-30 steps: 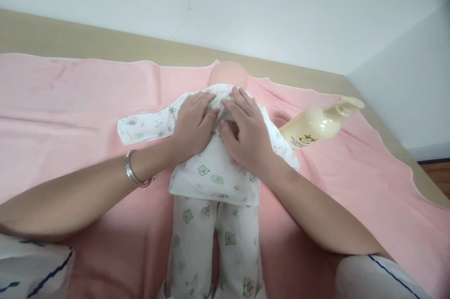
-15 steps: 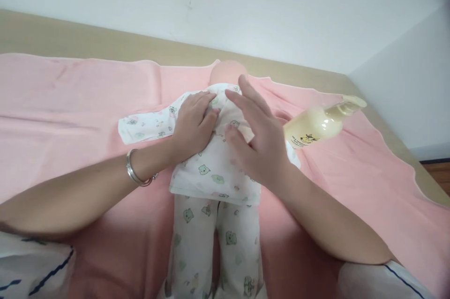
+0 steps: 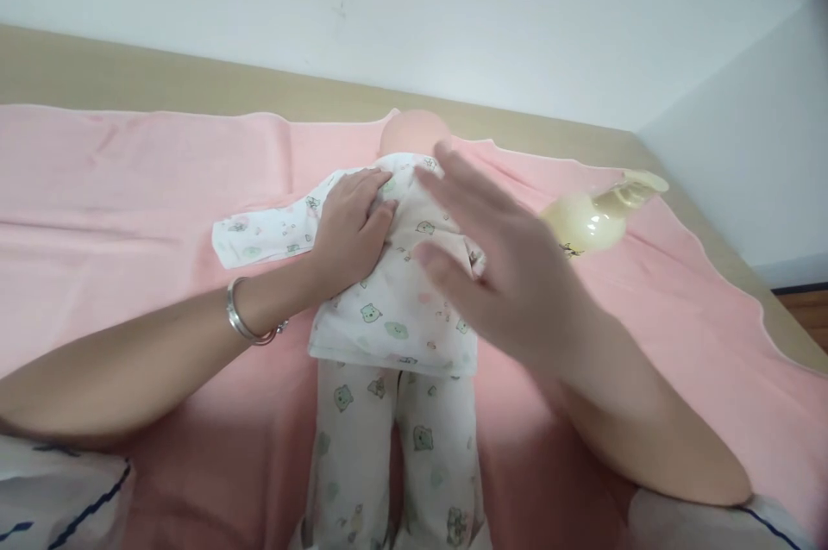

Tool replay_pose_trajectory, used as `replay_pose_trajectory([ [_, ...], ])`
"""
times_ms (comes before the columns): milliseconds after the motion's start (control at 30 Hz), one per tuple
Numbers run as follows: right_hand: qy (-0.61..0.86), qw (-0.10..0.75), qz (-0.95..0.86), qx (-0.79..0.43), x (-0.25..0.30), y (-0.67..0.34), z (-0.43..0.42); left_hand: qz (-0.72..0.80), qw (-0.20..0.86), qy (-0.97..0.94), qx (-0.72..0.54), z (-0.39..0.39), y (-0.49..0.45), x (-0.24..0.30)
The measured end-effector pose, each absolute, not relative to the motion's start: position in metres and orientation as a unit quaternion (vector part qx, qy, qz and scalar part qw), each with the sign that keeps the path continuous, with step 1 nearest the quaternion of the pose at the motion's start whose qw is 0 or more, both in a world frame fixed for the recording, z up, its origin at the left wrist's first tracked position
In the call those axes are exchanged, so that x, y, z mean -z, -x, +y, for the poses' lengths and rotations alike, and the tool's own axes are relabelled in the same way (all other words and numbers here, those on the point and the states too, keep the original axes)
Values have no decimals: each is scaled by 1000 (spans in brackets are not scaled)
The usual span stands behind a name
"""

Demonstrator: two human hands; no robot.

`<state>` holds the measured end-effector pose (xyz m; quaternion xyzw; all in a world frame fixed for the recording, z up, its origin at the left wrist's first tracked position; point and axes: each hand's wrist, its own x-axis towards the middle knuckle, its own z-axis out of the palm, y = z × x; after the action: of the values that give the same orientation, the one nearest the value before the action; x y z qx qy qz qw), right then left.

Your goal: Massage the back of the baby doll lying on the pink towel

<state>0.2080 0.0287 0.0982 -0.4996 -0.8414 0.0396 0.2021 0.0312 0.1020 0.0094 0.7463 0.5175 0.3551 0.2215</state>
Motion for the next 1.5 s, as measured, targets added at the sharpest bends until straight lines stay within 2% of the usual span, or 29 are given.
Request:
replay_pose_trajectory([
  [100, 532, 328, -780, 25, -118, -239, 37, 537, 226, -727, -363, 102, -31, -13],
  [200, 539, 456, -707, 34, -124, -272, 52, 543, 269, -722, -333, 103, -30, -29],
  [267, 537, 509, -671, 40, -126, -291, 62, 531, 324, -711, -328, 103, -31, -48],
  [333, 559, 528, -638, 47, -128, -303, 70, 482, 381, -706, -353, 103, -38, -72],
  [400, 599, 519, -607, 52, -130, -309, 76, 408, 443, -706, -374, 101, -52, -99],
  [467, 626, 505, -591, 62, -132, -309, 82, 392, 521, -686, -323, 101, -72, -122],
  [567, 649, 484, -584, 64, -132, -302, 90, 363, 544, -711, -257, 108, -104, -140],
  [867, 709, 323, -627, -19, -126, -292, 91, 248, 750, -567, -233, 121, -149, -128],
  [967, 713, 301, -630, -64, -128, -296, 88, 218, 821, -462, -255, 118, -153, -131],
  [1067, 747, 219, -624, -68, -135, -294, 85, 191, 886, -315, -281, 115, -157, -131],
  [1233, 767, 123, -627, -65, -143, -286, 88, 167, 918, -188, -307, 112, -162, -124],
  [1500, 774, 134, -609, -108, -146, -288, 96, 194, 905, -196, -325, 88, -115, -122],
])
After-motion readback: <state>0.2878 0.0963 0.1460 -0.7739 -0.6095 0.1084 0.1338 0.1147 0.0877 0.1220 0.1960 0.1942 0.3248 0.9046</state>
